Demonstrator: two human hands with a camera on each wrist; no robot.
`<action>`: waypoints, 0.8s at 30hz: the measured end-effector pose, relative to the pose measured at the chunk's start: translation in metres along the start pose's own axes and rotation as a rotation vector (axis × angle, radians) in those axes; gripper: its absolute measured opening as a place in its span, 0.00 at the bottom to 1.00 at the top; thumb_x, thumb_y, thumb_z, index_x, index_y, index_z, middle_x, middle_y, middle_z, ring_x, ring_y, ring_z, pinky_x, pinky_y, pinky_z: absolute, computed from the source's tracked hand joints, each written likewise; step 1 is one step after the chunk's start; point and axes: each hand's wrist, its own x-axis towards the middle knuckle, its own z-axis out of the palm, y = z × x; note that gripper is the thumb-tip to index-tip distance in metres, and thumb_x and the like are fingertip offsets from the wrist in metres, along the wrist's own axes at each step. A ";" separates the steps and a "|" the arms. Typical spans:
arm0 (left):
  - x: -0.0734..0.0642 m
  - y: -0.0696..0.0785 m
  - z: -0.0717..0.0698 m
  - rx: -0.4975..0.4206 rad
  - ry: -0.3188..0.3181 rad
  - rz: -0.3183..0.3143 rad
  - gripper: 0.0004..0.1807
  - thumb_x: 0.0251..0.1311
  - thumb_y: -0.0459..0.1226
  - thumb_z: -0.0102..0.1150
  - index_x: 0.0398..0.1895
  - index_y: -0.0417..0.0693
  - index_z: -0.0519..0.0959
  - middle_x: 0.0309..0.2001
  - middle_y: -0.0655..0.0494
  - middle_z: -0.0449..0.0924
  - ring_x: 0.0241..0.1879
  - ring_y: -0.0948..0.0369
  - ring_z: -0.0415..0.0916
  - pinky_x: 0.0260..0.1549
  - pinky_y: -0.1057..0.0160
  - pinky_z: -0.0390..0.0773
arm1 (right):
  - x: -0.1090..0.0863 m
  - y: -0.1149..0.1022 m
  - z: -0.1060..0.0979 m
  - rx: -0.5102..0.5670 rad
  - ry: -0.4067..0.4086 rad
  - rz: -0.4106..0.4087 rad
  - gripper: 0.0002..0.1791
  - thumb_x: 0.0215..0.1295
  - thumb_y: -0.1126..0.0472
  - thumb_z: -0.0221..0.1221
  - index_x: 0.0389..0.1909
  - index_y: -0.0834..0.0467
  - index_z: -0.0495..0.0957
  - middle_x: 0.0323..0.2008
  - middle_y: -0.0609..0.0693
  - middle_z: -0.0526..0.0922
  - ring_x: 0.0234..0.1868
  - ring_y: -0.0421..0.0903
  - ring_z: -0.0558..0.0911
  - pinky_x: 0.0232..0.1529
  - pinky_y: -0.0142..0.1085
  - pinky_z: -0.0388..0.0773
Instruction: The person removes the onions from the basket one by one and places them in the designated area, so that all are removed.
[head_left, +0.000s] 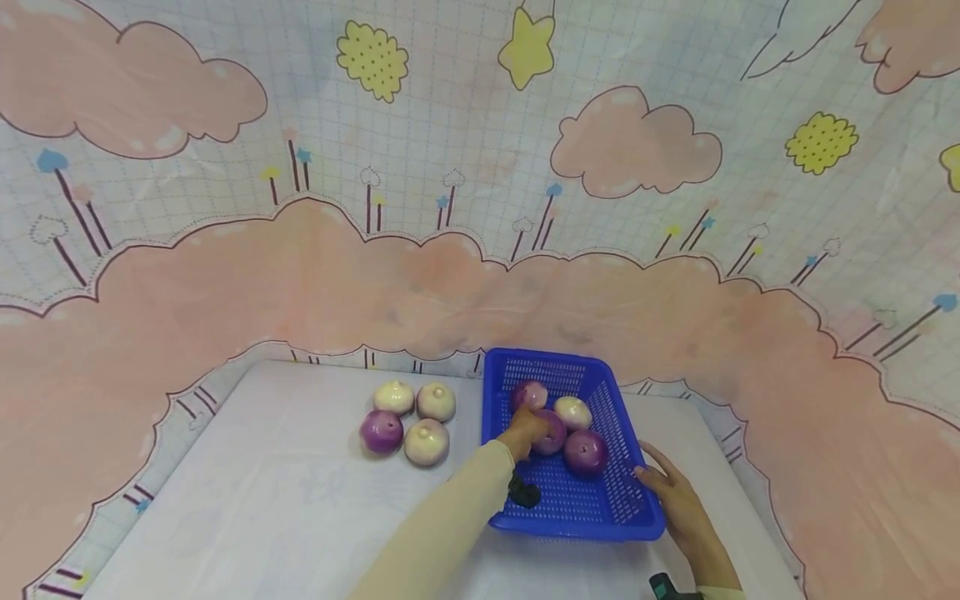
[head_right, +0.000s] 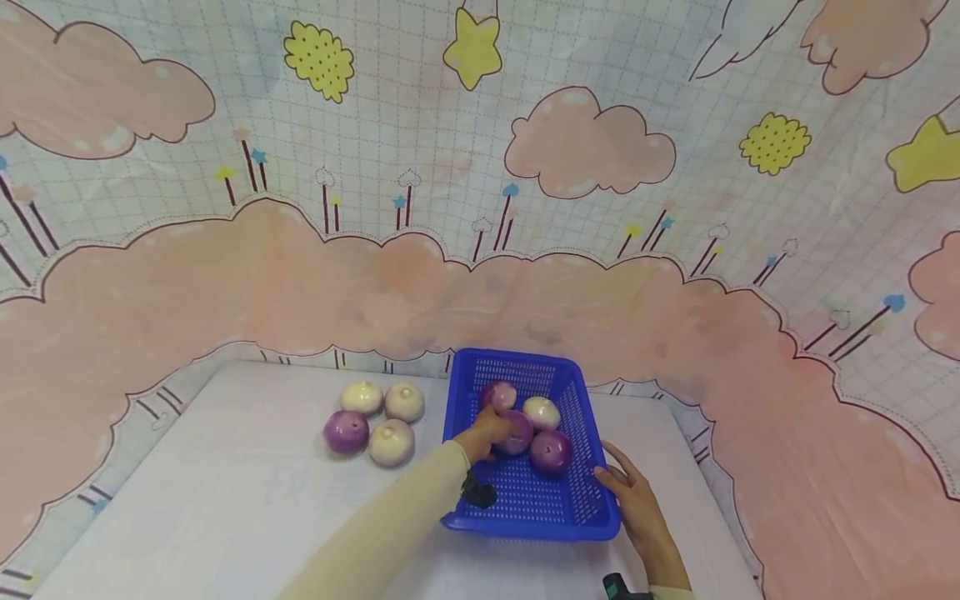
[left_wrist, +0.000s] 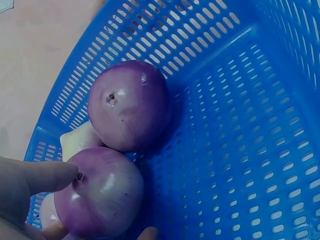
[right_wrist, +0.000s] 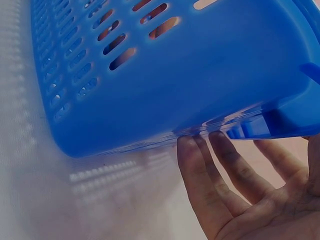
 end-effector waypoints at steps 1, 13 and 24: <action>0.000 0.000 -0.001 0.005 -0.003 0.003 0.34 0.47 0.26 0.62 0.62 0.35 0.67 0.57 0.32 0.71 0.55 0.35 0.74 0.44 0.29 0.76 | 0.000 0.000 0.000 0.001 0.000 -0.001 0.37 0.70 0.46 0.56 0.76 0.43 0.53 0.72 0.64 0.63 0.69 0.62 0.70 0.64 0.53 0.74; 0.024 -0.013 0.000 0.045 -0.062 -0.028 0.33 0.37 0.28 0.70 0.52 0.27 0.71 0.47 0.38 0.75 0.44 0.42 0.80 0.32 0.39 0.83 | 0.001 -0.001 0.000 0.009 0.001 -0.011 0.37 0.70 0.47 0.55 0.77 0.43 0.52 0.72 0.64 0.62 0.67 0.59 0.73 0.62 0.49 0.76; -0.003 0.000 -0.008 -0.028 -0.084 -0.044 0.34 0.43 0.25 0.61 0.59 0.29 0.65 0.54 0.37 0.70 0.49 0.41 0.78 0.44 0.41 0.83 | 0.002 0.004 -0.001 -0.002 0.006 0.001 0.38 0.68 0.45 0.57 0.76 0.42 0.53 0.72 0.65 0.62 0.69 0.62 0.70 0.64 0.54 0.73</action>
